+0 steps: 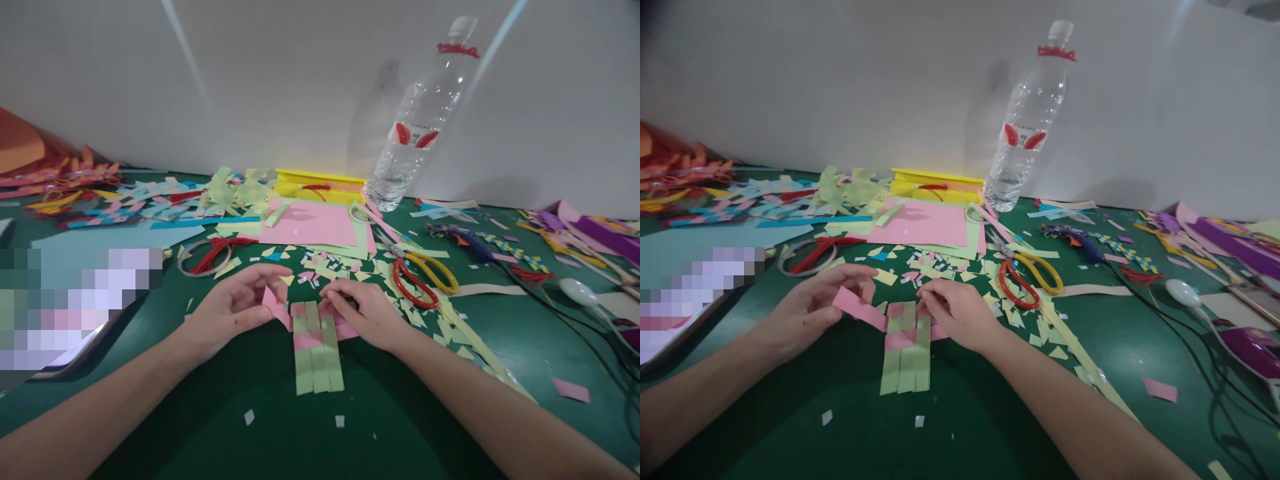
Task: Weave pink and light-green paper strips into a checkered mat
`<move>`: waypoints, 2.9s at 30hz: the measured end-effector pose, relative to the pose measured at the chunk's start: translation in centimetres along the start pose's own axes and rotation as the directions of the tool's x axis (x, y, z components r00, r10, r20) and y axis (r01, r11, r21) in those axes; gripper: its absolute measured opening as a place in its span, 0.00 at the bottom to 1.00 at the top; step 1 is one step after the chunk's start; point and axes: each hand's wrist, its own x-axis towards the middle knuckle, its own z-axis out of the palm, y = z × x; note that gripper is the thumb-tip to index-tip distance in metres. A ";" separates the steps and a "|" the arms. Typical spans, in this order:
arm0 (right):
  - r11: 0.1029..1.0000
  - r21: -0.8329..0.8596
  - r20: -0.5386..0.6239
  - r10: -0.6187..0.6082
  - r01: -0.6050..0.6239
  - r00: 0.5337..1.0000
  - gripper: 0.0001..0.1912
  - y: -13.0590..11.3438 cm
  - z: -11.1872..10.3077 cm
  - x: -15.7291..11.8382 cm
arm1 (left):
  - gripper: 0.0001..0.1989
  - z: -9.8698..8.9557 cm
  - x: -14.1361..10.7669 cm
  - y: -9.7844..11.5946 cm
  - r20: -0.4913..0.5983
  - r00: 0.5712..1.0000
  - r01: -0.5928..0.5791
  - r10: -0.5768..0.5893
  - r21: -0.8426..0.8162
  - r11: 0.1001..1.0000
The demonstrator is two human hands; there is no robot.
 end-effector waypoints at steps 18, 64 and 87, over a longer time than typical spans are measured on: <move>1.000 0.015 0.013 0.001 -0.002 1.000 0.10 0.1 0.1 0.0 | 0.13 0.5 -0.1 0.6 0.085 0.979 0.175 -0.186 0.121 0.977; 0.849 -0.214 0.133 -0.466 0.484 0.875 0.09 0.6 0.7 -0.2 | 0.06 0.0 0.0 -0.3 0.176 0.977 -0.061 -0.120 0.768 0.638; 0.868 -0.195 0.120 -0.441 0.457 0.889 0.11 0.4 0.9 -0.1 | 0.06 -0.1 -0.1 0.7 0.365 0.931 -0.311 0.006 0.786 0.534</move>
